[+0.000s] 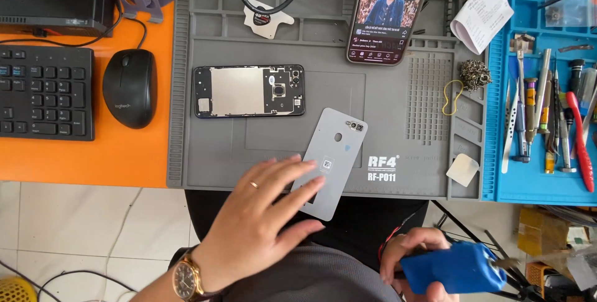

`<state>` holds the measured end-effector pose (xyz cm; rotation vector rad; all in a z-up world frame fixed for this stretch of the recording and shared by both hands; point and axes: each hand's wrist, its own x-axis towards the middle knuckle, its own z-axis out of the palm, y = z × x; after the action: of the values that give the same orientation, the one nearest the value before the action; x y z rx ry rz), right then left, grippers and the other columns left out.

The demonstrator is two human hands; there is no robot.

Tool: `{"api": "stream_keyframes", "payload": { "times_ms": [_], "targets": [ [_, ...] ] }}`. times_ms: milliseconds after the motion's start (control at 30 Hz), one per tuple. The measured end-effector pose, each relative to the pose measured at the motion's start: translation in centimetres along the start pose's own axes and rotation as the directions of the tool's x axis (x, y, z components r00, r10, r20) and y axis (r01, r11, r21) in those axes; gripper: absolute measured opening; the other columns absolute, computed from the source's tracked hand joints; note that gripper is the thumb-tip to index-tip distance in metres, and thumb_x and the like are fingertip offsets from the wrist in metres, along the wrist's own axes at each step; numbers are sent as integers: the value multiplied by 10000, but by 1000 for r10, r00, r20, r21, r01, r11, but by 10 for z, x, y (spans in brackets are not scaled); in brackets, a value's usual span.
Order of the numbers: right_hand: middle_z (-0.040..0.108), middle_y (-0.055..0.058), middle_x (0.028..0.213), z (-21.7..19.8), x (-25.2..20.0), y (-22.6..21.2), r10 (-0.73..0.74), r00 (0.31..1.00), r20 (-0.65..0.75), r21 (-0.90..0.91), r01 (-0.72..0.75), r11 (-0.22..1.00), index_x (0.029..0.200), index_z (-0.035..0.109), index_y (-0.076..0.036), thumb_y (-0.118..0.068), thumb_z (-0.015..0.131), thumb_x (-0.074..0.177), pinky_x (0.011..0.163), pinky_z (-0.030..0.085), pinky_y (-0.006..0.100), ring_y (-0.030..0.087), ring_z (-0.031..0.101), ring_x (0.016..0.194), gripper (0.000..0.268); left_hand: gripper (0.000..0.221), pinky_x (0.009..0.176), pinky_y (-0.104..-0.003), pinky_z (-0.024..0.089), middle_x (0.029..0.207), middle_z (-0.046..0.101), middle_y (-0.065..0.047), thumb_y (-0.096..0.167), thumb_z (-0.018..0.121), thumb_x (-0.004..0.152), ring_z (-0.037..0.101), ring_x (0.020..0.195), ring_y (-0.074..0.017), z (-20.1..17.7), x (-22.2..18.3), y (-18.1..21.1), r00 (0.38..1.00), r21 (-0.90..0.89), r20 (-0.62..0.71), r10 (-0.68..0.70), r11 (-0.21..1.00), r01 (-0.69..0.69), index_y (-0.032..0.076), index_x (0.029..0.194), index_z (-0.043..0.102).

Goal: The person uses a blue electric screwdriver to remove screws from the back cover of a smartphone. They then place the cover aside and proceed to remove screws from the internal frame of the phone.

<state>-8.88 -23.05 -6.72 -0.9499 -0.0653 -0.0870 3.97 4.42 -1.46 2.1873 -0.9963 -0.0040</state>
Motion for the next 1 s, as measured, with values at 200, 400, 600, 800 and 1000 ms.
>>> {"api": "stream_keyframes", "payload": {
  "times_ms": [200,400,600,800,1000],
  "targets": [
    [723,-44,869,-28,0,-15,-29,987,157,-739,137,659,1014,640,-220,-546,641,982,849,504,309,105,666,828,328,812,1258,-604,419,1624,524,-141,633,790,957,529,1525,-365,12,-12,-28,996,275,77,-37,961,14,149,1566,558],
    [662,53,717,12,12,-6,7,999,-42,-347,-21,938,1090,642,-110,-288,846,883,686,430,360,182,577,677,341,722,1275,-591,389,1680,508,-73,92,821,884,504,1540,-315,14,-6,-27,996,419,92,12,907,-50,129,1564,583],
    [768,158,778,9,7,-9,209,972,-109,-453,-236,859,1083,630,-81,-508,846,915,669,512,321,221,673,757,507,608,1273,-556,395,1675,543,-7,8,704,972,516,1539,-275,18,-9,-33,998,424,65,15,905,-41,118,1562,607],
    [750,105,732,0,-2,-6,327,903,-280,-579,-430,692,1158,719,-47,-493,826,821,641,524,298,168,673,666,569,506,1263,-621,379,1625,593,9,25,730,996,528,1529,-345,18,-13,-36,998,293,33,59,954,-67,155,1481,672],
    [705,90,703,0,-2,3,263,927,-267,-578,-373,726,1149,697,-48,-458,836,844,594,519,281,148,621,615,529,276,1211,-554,467,1522,677,-60,82,715,1077,670,1387,-308,14,-12,-26,987,157,-10,160,975,-156,132,1347,747]
  ]
}}
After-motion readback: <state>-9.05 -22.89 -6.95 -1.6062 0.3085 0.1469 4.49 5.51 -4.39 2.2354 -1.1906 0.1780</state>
